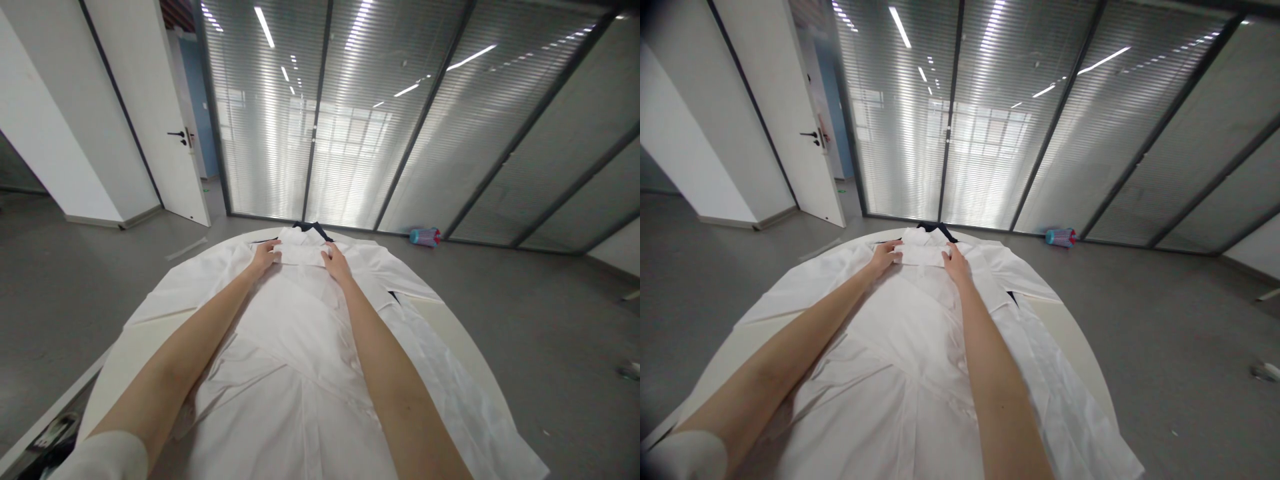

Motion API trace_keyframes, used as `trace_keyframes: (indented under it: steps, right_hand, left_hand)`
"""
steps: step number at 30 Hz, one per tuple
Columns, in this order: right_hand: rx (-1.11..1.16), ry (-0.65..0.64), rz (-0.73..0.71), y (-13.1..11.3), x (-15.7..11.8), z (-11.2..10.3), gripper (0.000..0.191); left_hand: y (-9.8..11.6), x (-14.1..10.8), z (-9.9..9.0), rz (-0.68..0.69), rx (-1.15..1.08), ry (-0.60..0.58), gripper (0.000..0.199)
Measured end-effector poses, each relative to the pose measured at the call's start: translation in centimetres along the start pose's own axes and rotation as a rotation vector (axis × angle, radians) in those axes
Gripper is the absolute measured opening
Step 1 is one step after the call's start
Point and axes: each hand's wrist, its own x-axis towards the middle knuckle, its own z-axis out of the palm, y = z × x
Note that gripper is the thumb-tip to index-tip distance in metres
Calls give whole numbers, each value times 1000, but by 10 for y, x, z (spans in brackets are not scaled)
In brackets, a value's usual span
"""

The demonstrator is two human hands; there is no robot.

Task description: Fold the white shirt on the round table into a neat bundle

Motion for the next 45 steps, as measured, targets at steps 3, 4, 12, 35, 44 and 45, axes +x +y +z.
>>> trace_keyframes:
  steps: [3,4,12,35,44,45]
  right_hand:
    - [-97,-125,-69,8,2,-13,52]
    - [-121,-155,-82,10,2,-16,54]
    - [-274,-155,-133,9,-1,-18,53]
    - [-166,-57,-60,15,-2,-8,49]
    - [-226,21,-89,-3,-8,-22,53]
    - [-251,42,-118,-7,-9,-30,51]
  left_hand:
    - [2,2,-5,12,85,-63,50]
    - [2,2,-6,18,112,-83,49]
    - [1,7,-14,75,312,-180,51]
    - [13,5,-27,205,749,-280,53]
    - [51,5,-50,197,995,-299,47]
    - [55,2,-50,215,1025,-310,41]
